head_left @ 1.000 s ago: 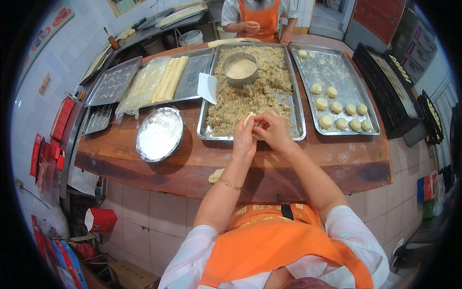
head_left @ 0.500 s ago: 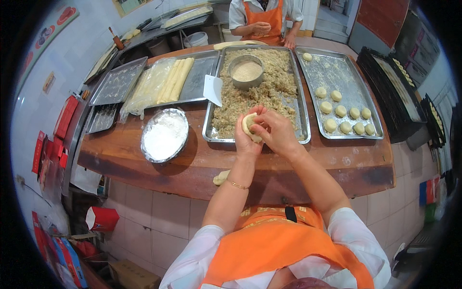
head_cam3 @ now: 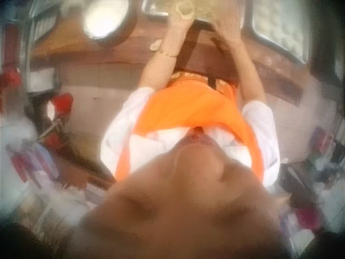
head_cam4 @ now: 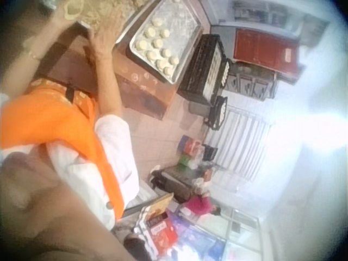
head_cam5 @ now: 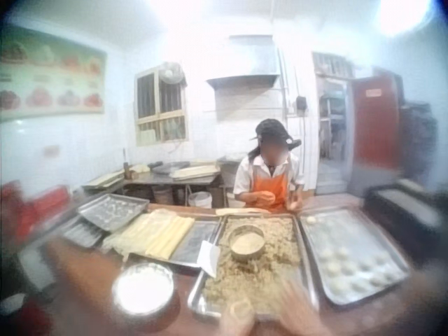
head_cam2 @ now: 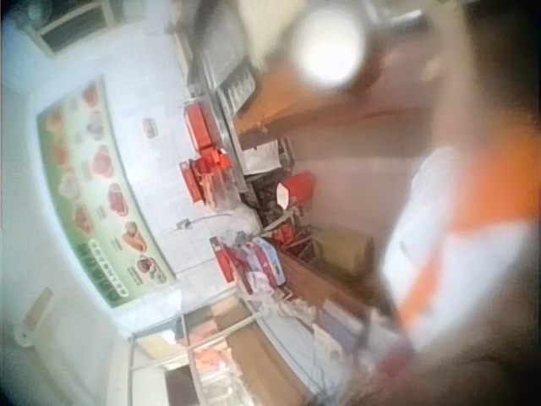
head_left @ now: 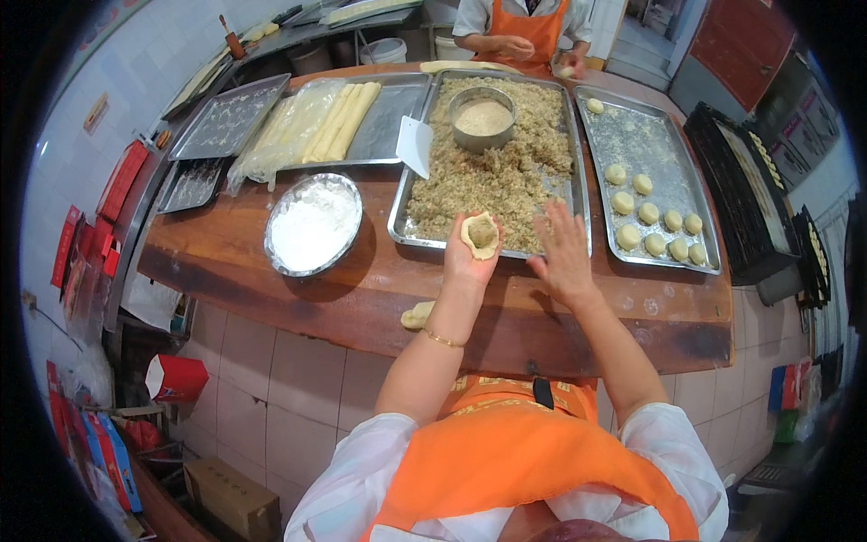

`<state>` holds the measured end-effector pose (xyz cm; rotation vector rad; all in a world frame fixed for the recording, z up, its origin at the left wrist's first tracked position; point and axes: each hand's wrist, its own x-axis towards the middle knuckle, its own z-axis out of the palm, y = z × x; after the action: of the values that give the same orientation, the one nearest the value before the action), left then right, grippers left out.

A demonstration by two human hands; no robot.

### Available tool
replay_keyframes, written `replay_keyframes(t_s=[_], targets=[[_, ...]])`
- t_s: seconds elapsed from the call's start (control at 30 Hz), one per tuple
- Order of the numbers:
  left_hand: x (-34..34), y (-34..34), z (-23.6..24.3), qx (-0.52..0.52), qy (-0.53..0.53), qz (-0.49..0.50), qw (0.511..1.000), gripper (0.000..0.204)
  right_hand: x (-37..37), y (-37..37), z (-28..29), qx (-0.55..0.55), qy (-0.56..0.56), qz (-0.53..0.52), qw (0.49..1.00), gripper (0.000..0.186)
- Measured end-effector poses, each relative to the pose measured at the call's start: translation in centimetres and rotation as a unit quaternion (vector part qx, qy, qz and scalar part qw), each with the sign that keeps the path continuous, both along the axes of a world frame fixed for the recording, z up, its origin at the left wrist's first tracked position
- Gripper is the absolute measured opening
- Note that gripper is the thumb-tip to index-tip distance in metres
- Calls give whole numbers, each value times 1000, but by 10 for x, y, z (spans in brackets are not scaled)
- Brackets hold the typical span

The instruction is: The person divides dough into pieces, flattens a piece by hand, fills it with a crumbly mixture, and folds the dough over the filling to form a roll, placing the finished rolls onto a tray.

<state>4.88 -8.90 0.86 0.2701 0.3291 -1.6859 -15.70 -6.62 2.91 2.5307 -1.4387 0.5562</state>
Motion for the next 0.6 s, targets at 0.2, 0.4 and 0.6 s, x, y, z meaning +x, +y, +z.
replay_keyframes(t_s=[0.2,0.4,0.6], targets=[[-13,11,4,-63,1,-48,997,35,8,10,38,141,-267,74,950,76],[-41,27,31,-39,-97,-46,993,37,44,-1,37,437,-567,226,660,73],[-46,36,30,-60,-209,-38,975,34,57,18,12,363,-607,182,683,54]])
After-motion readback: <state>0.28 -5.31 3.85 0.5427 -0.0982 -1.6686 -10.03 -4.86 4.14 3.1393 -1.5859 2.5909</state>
